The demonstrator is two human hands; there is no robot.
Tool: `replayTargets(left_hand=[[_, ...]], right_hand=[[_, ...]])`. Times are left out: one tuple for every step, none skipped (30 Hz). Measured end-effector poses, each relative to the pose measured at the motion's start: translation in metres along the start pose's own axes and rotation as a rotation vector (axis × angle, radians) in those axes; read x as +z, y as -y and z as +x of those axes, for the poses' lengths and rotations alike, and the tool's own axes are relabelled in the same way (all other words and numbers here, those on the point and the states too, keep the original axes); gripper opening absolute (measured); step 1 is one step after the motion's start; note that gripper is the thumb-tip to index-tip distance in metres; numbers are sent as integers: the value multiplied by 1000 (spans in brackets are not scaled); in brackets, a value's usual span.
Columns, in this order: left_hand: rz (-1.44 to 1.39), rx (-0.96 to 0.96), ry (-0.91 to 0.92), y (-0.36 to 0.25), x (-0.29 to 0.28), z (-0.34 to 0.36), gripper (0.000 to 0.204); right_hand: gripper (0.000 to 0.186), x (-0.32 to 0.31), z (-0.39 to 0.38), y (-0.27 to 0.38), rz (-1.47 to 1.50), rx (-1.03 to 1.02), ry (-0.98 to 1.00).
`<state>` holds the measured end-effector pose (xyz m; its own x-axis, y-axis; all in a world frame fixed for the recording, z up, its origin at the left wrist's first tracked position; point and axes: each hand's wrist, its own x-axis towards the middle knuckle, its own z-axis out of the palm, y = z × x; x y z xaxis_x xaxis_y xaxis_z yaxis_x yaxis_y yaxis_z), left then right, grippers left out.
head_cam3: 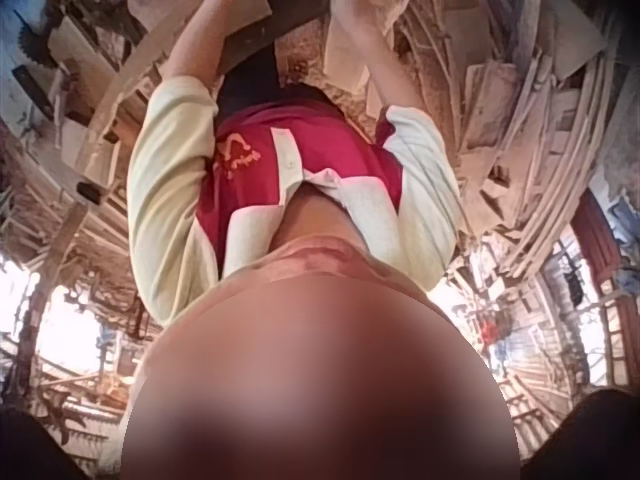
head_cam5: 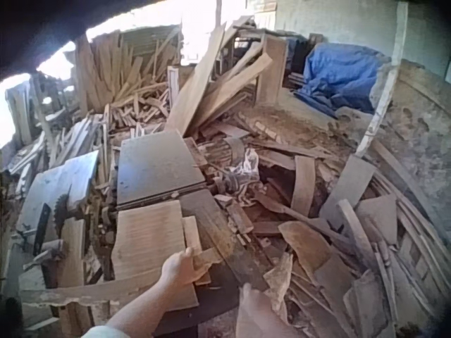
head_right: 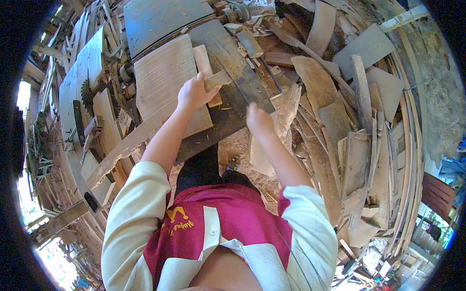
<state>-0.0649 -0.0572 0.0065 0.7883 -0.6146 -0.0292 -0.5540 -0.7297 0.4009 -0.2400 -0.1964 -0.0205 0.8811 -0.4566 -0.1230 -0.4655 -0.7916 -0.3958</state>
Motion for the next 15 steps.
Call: replayTargets(left_hand=[[0, 10, -16, 2, -1, -1, 55], [-1, 24, -32, 2, -2, -1, 56], [0, 21, -33, 3, -3, -2, 56], [6, 17, -33, 4, -5, -3, 56], [7, 21, -34, 2, -4, -2, 56], [8, 21, -35, 1, -3, -3, 56], [12, 21, -37, 1, -3, -4, 56], [15, 27, -38, -1, -3, -3, 56], [18, 29, -38, -3, -2, -3, 56], [19, 34, -31, -4, -2, -3, 56], [22, 34, -25, -4, -2, -3, 56], [25, 37, -25, -3, -1, -3, 56], [25, 48, -41, -3, 0, -3, 56], [24, 60, -57, -2, 1, -2, 55], [24, 65, -52, -2, 2, -2, 55]], right_hand=[[24, 0, -20, -8, -9, 16, 9], [23, 0, -43, -18, -28, 31, 9], [23, 0, -59, -22, -44, 44, 11], [23, -1, -65, -25, -42, 39, 13], [23, -4, -69, -26, -28, 60, 41], [23, -6, -71, -28, -13, 78, 69], [23, -7, -69, -30, -12, 75, 69], [22, -10, -63, -31, -50, 76, 71], [22, -12, -56, -29, -89, 76, 73], [22, -14, -48, -27, -86, 77, 71], [21, -26, -36, -15, -85, 74, 110], [20, -32, -23, -5, -83, 77, 145], [18, -30, -8, 2, -81, 40, 146], [17, -27, 8, 9, -78, 4, 146], [18, -24, 26, 14, -73, -50, 135]])
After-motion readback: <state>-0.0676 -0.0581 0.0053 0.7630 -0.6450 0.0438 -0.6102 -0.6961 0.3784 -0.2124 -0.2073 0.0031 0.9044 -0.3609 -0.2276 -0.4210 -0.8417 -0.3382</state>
